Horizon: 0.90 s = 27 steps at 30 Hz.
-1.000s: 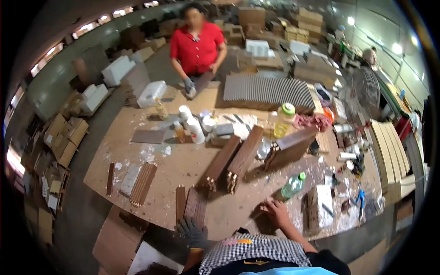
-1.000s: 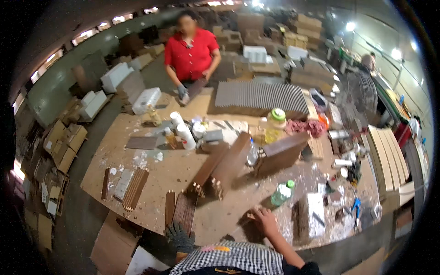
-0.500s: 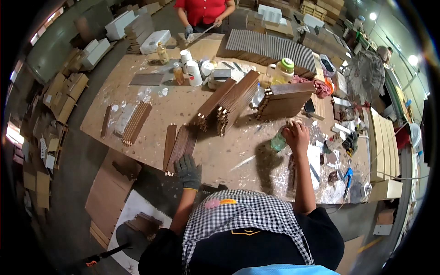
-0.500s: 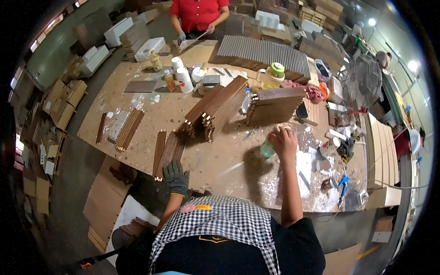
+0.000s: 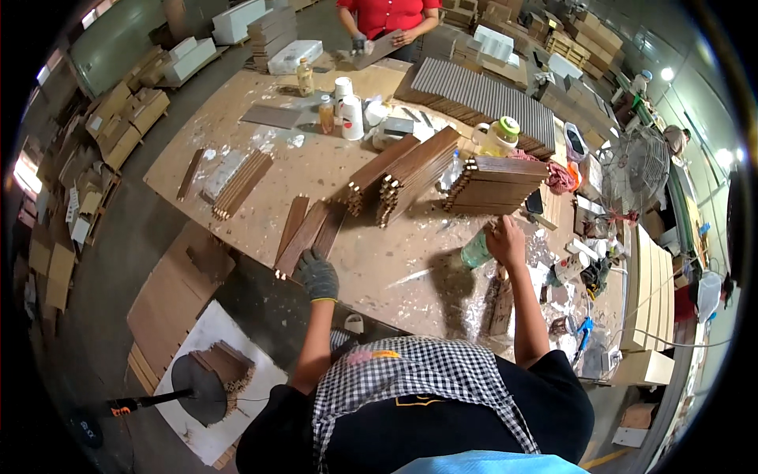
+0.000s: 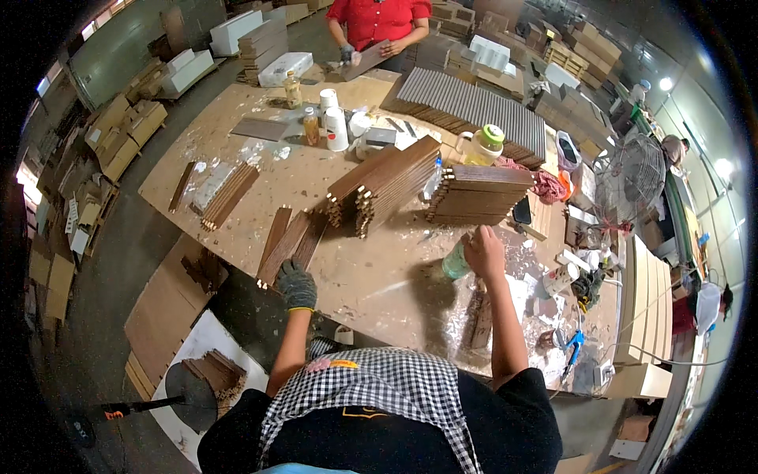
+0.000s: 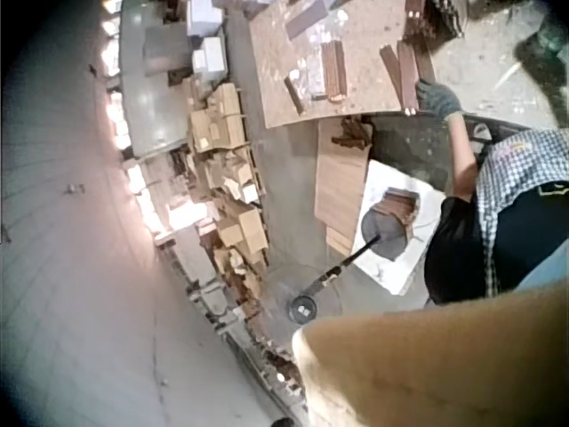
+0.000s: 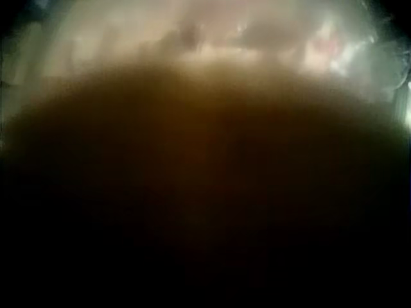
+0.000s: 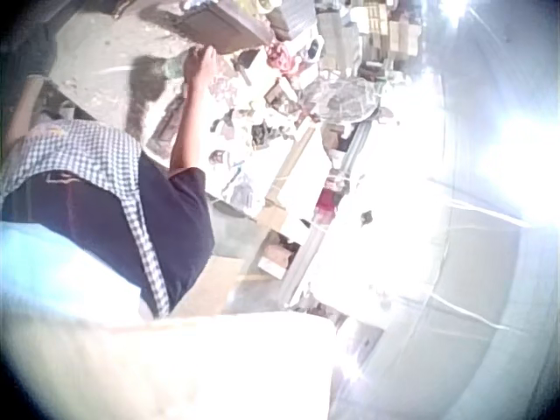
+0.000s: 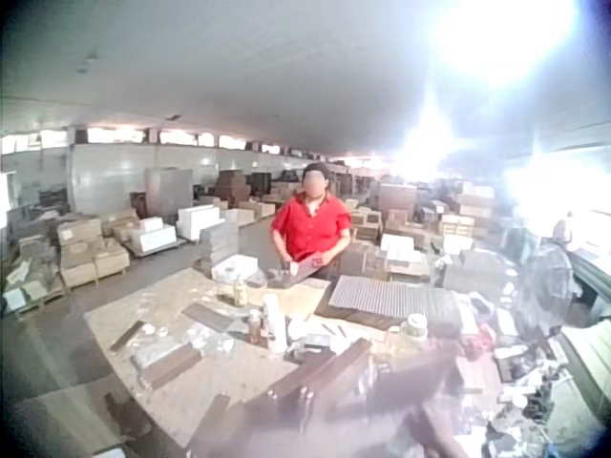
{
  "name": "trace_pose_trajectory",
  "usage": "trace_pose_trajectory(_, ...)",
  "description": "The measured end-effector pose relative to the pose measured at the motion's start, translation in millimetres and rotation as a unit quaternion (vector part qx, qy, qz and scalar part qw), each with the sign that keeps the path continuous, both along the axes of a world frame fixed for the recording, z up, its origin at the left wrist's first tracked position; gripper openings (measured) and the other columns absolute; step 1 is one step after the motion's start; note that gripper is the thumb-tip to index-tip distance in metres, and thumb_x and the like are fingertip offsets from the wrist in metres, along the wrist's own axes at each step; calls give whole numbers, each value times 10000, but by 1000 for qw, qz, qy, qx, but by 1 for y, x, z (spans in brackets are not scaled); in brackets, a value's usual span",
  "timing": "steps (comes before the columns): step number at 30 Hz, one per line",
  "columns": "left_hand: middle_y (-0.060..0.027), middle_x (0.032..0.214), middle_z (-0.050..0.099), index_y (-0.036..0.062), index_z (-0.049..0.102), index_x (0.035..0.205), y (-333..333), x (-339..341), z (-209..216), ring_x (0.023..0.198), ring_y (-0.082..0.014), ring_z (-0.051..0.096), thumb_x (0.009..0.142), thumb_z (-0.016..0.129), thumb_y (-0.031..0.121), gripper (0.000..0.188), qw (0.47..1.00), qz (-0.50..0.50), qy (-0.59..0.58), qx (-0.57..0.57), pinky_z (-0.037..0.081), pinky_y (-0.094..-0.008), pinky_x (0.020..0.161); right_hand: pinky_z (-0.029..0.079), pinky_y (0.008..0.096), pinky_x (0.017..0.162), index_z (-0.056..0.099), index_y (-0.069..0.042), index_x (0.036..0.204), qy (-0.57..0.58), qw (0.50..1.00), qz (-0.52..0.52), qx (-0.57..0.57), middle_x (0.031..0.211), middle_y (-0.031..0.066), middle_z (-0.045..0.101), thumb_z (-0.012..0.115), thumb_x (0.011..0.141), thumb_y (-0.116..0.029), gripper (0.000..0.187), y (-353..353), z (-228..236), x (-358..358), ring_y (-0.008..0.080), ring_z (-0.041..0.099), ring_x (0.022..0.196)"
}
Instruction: The person puts on a glove, then wipes individual wooden slats using a cloth and a small block before placing them on the workbench.
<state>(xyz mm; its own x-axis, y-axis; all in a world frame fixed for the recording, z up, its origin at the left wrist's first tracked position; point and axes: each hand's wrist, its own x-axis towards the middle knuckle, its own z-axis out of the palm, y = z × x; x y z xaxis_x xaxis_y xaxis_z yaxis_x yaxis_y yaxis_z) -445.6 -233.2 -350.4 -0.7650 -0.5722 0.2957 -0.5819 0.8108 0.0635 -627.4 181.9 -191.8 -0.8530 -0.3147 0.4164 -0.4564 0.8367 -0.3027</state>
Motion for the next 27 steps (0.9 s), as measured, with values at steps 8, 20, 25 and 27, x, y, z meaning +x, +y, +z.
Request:
trace_pose_trajectory(8,-192,1104,682,-1,641,1170,-25,28,35,994,-310,649,812,705,385,530,940,-52,5,338,505,-425,899,570,395,784,593,-46,1201,-238,539,34,-807,1049,119,677,587,936,-268,346,42,6,55,248,660,908)
trace_pose_trajectory(20,-51,753,609,26,624,1085,54,81,-22,562,-123,529,978,596,274,272,407,-93,-71,906,420,-243,477,528,349,756,665,-35,1049,-154,794,-31,-587,1151,83,659,677,881,-147,202,53,-2,12,250,639,943)
trace_pose_trajectory(25,-140,1132,641,61,408,1471,94,-2,3,938,-213,578,858,731,411,775,744,-330,-106,571,472,-355,837,512,474,787,568,-47,1136,48,999,-10,9,1077,205,605,720,844,-186,358,3,-31,-22,421,605,951)
trace_pose_trajectory(27,-83,986,653,76,400,1473,96,-12,10,714,-148,572,855,768,282,749,739,-323,-121,579,522,-306,627,504,510,780,552,-39,1106,13,997,-66,30,1038,222,591,728,853,-253,375,11,-49,-36,440,594,946)
